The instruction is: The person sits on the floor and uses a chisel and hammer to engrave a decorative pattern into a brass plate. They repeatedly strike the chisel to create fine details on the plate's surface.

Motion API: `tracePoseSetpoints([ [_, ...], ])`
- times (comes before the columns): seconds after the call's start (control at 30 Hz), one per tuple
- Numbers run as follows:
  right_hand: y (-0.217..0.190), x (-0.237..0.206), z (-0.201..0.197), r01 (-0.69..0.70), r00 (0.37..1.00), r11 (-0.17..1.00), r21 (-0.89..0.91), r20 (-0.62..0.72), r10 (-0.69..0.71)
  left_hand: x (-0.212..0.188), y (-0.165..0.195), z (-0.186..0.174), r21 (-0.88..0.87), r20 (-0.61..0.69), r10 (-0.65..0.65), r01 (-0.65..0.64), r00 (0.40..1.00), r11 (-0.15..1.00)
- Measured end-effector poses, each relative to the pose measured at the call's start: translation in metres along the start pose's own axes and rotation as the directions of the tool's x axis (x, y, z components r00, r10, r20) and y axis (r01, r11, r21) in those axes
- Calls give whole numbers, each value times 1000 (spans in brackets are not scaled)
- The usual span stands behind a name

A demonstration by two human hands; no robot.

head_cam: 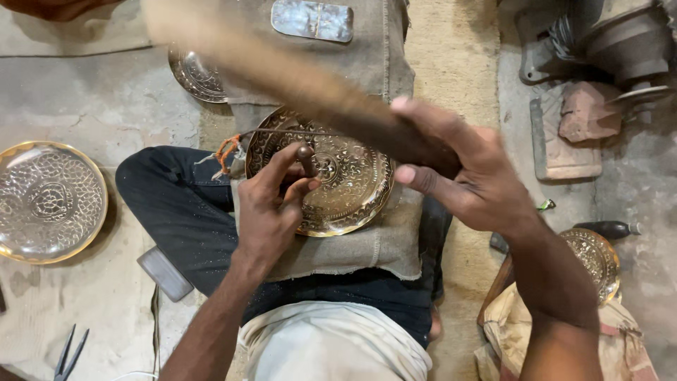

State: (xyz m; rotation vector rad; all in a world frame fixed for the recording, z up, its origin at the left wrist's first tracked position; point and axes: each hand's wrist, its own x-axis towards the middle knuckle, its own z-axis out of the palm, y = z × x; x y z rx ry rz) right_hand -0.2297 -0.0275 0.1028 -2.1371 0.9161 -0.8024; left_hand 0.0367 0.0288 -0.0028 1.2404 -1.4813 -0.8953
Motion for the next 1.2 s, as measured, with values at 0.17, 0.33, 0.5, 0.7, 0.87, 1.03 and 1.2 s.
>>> tracePoseSetpoints([
  [0.17,3,-3,-1,-1,994,981,-193,105,21,2,0,-1,23,20,8,-9,1000,1000],
  [0.33,6,-5,5,-32,991,992,-122,122,47,5,5,-1,57,38,-17,14,999,998],
  [0.5,13,-15,12,118,993,987,-110,38,-115,5,6,-2,-4,51,-27,27,998,1000],
  [0.7,24,-19,18,-223,974,974,31,57,221,5,3,-2,-15,64,-14,15,998,1000],
  [0.87,23,-24,15,-52,998,996,-70,40,55,5,4,-4,30,68,13,-15,998,999],
  [1.03,18,-28,9,-91,991,980,-176,78,106,8,8,-5,36,82,-5,2,997,999],
  [1.2,4,-19,6,-135,969,955,-264,166,183,8,6,-6,54,104,17,-23,994,998],
])
